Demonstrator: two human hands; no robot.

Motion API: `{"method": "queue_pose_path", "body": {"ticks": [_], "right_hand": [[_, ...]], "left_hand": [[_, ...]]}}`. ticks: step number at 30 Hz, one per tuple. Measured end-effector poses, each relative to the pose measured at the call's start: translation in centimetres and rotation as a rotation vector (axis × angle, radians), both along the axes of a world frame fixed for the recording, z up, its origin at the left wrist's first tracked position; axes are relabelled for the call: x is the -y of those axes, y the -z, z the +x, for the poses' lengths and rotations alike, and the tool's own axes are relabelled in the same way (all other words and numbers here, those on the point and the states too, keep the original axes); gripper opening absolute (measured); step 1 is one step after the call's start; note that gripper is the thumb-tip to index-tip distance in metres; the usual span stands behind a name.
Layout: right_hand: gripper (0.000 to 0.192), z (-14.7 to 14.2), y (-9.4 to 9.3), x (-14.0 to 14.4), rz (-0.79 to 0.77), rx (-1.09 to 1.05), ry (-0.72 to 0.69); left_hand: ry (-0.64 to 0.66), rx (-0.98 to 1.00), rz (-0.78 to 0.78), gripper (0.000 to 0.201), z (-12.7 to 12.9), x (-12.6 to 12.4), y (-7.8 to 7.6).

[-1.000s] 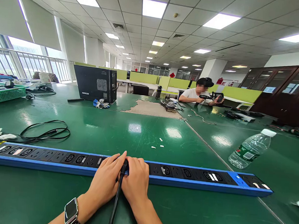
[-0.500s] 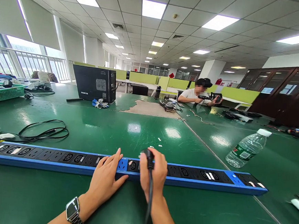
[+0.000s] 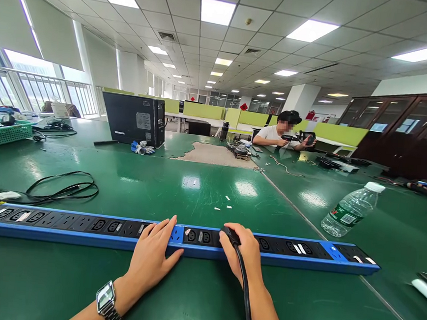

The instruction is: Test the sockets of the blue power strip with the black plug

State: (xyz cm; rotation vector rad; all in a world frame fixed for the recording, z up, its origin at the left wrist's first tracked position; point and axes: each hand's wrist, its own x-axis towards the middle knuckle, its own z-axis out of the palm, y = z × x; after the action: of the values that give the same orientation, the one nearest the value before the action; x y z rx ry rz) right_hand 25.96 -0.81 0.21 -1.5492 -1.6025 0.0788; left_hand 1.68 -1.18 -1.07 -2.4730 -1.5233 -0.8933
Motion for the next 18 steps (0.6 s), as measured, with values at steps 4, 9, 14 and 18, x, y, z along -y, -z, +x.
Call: {"method": "queue_pose_path", "body": {"ticks": [4, 9, 14, 18], "right_hand": [[0.03, -0.22, 0.04, 0.21, 0.023, 0.085, -0.046], [0.028, -0.29, -0.18, 0.5, -0.017, 0.127, -0.021], [0.025, -0.6, -0.13, 0.54, -0.033, 0.176, -0.026], [0.025, -0.94, 0.3, 0.48, 0.003, 0.163, -0.011]], "left_hand": [[-0.005, -0.007, -0.021, 0.063, -0.01, 0.16, -0.25], [-0.008, -0.012, -0.022, 0.063, 0.01, 0.23, -0.38], [-0.009, -0.012, -0.015, 0.063, 0.03, 0.27, -0.39], [-0.004, -0.011, 0.0, 0.062, -0.01, 0.26, -0.29]]}}
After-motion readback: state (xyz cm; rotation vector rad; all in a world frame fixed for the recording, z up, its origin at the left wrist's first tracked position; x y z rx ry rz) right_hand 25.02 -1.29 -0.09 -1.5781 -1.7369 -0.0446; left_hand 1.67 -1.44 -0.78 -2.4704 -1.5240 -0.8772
